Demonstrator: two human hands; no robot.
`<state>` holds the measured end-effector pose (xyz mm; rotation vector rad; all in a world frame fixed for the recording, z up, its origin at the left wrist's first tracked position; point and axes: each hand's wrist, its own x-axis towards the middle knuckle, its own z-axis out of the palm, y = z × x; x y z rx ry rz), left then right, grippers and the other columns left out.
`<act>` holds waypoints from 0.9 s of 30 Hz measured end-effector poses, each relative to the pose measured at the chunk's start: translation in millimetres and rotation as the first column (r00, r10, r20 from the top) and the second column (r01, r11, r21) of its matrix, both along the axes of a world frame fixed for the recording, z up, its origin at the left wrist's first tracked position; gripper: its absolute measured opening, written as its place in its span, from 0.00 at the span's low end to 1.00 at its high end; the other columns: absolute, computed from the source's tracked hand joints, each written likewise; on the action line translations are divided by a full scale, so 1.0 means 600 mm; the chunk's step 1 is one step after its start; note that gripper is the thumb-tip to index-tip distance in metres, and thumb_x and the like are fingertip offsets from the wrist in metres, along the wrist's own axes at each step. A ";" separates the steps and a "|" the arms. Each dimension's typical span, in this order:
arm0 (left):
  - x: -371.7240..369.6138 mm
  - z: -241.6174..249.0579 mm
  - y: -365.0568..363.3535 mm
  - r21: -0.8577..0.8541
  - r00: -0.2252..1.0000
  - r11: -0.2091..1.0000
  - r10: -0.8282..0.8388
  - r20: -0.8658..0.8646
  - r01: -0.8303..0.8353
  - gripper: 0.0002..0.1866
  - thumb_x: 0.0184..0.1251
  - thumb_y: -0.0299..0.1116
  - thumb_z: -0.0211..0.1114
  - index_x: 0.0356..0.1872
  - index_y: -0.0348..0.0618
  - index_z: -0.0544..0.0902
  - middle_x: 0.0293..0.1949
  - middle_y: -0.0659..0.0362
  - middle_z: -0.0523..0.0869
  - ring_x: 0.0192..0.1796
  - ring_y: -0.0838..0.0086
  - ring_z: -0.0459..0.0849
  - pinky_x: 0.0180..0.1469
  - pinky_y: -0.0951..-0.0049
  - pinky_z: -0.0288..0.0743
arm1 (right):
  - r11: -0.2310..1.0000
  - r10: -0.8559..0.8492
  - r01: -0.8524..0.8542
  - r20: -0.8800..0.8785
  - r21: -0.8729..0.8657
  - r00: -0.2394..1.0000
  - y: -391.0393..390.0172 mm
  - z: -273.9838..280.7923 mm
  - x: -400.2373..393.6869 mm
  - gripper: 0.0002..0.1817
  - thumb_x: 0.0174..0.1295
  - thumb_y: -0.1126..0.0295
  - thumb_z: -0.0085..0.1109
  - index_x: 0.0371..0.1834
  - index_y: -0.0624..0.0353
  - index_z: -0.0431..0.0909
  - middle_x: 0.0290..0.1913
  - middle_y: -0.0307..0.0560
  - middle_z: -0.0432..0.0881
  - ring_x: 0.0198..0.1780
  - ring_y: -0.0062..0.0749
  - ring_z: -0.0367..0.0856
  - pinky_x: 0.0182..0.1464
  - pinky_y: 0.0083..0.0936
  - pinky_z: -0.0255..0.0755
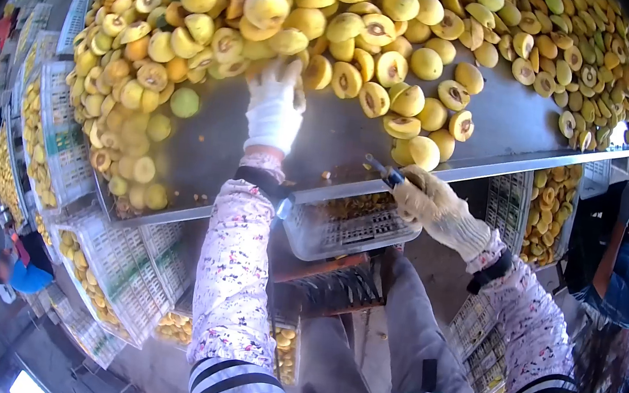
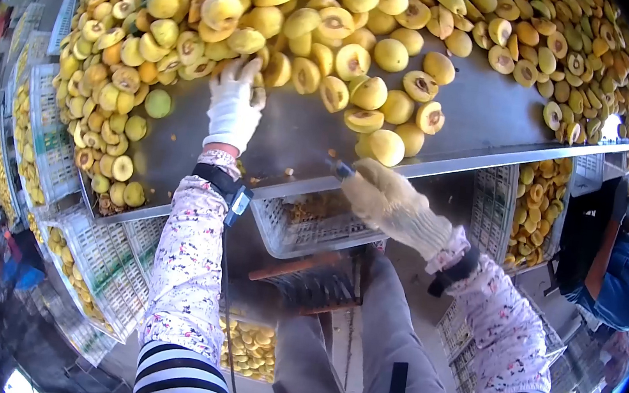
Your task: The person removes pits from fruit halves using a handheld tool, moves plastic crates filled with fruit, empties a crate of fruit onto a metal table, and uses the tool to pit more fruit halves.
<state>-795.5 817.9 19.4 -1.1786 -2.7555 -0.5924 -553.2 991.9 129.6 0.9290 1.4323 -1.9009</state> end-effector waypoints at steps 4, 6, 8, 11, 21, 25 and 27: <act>-0.002 0.007 -0.009 -0.129 0.872 0.965 0.263 0.413 -0.230 0.24 0.53 0.38 0.80 0.52 0.47 0.84 0.48 0.52 0.88 0.45 0.61 0.88 0.54 0.63 0.80 | 0.958 -0.239 0.232 -0.022 -0.171 0.971 -0.046 0.003 0.005 0.21 0.70 0.66 0.62 0.61 0.61 0.69 0.29 0.35 0.73 0.26 0.17 0.72 0.26 0.17 0.68; 0.012 -0.011 -0.032 -0.024 0.742 0.958 0.237 0.627 -0.286 0.26 0.56 0.43 0.80 0.53 0.42 0.85 0.42 0.50 0.90 0.44 0.61 0.89 0.52 0.65 0.81 | 0.939 -0.316 0.299 -0.083 -0.169 0.945 -0.084 -0.003 -0.020 0.23 0.71 0.65 0.61 0.64 0.63 0.69 0.28 0.33 0.73 0.22 0.16 0.70 0.23 0.17 0.66; 0.035 -0.033 -0.059 0.147 0.542 0.919 0.082 0.836 -0.366 0.25 0.58 0.39 0.79 0.54 0.39 0.85 0.43 0.55 0.91 0.43 0.72 0.87 0.48 0.72 0.82 | 0.895 -0.384 0.348 -0.084 -0.277 0.920 -0.104 0.012 -0.048 0.23 0.72 0.63 0.60 0.64 0.63 0.70 0.29 0.32 0.74 0.22 0.15 0.71 0.24 0.15 0.65; 0.113 0.076 -0.065 0.172 0.174 0.671 -0.065 0.983 -0.721 0.12 0.69 0.27 0.67 0.51 0.36 0.83 0.44 0.55 0.88 0.45 0.69 0.88 0.54 0.70 0.84 | 0.967 -0.228 0.198 -0.193 -0.163 0.954 -0.117 0.016 -0.066 0.24 0.73 0.57 0.60 0.62 0.63 0.72 0.30 0.34 0.77 0.24 0.14 0.73 0.26 0.16 0.68; 0.249 0.138 -0.101 0.168 0.102 0.065 -0.565 0.819 -0.984 0.21 0.81 0.44 0.58 0.63 0.40 0.77 0.58 0.54 0.81 0.60 0.63 0.82 0.67 0.58 0.78 | 0.962 0.190 -0.163 -0.108 0.218 0.976 -0.191 0.057 -0.067 0.26 0.75 0.50 0.54 0.56 0.67 0.79 0.39 0.57 0.87 0.42 0.45 0.87 0.47 0.35 0.77; 0.255 0.146 -0.110 0.186 0.148 0.013 -0.550 0.822 -0.982 0.23 0.80 0.47 0.59 0.64 0.40 0.77 0.56 0.54 0.82 0.58 0.64 0.82 0.67 0.58 0.78 | 0.975 0.104 -0.070 -0.156 0.210 0.982 -0.229 0.013 -0.045 0.26 0.76 0.51 0.54 0.54 0.68 0.79 0.38 0.59 0.86 0.42 0.47 0.87 0.46 0.35 0.77; 0.249 0.160 -0.112 0.082 0.066 0.009 -0.513 0.856 -0.997 0.23 0.80 0.47 0.59 0.62 0.39 0.78 0.54 0.54 0.83 0.57 0.63 0.83 0.66 0.57 0.78 | 0.970 0.121 -0.080 -0.166 0.230 0.979 -0.237 0.011 -0.041 0.26 0.76 0.51 0.54 0.54 0.68 0.79 0.37 0.60 0.86 0.42 0.48 0.87 0.47 0.35 0.77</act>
